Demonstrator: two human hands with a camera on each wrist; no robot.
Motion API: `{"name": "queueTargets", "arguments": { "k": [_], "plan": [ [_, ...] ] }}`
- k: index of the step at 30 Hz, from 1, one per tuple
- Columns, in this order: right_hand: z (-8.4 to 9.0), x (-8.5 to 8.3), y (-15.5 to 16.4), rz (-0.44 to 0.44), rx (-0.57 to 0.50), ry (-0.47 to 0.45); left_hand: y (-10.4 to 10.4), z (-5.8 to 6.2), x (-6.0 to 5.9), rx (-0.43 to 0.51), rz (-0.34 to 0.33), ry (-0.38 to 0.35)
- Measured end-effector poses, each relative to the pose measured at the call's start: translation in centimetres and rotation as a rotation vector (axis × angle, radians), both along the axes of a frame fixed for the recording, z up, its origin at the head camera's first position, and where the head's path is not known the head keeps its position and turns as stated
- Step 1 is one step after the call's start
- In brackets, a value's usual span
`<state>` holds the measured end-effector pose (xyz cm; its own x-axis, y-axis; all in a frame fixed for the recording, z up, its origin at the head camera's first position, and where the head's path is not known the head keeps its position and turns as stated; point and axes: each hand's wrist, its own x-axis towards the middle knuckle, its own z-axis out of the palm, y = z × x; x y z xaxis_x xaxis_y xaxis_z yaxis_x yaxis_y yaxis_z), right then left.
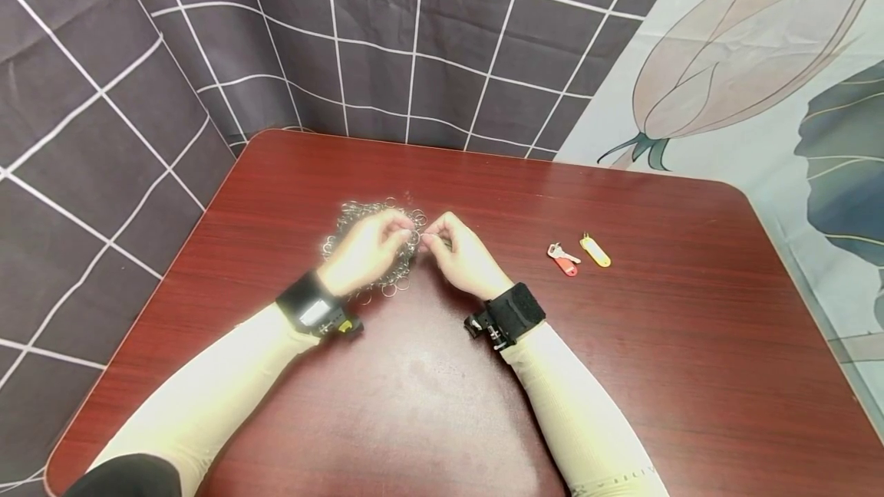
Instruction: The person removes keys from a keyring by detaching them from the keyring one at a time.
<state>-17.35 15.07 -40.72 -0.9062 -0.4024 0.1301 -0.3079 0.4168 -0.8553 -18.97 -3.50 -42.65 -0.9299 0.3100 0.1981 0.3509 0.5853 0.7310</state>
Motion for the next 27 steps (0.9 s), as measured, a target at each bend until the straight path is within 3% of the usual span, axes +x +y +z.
{"name": "queueTargets", "arguments": {
  "k": [8,15,22,27],
  "plan": [
    [0.2,0.2,0.0,-0.021,0.008,0.001,0.0,-0.1,-0.2,0.009,-0.05,-0.069],
    [0.2,0.2,-0.1,-0.04,0.013,0.061,-0.2,-0.2,-0.3,0.012,-0.092,-0.115],
    [0.3,0.0,-0.1,-0.031,-0.016,0.041,-0.1,-0.5,-0.3,-0.009,-0.045,-0.065],
    [-1.8,-1.2,0.5,-0.026,-0.055,-0.004,0.0,-0.5,-0.1,0.006,-0.007,-0.016]
  ]
}}
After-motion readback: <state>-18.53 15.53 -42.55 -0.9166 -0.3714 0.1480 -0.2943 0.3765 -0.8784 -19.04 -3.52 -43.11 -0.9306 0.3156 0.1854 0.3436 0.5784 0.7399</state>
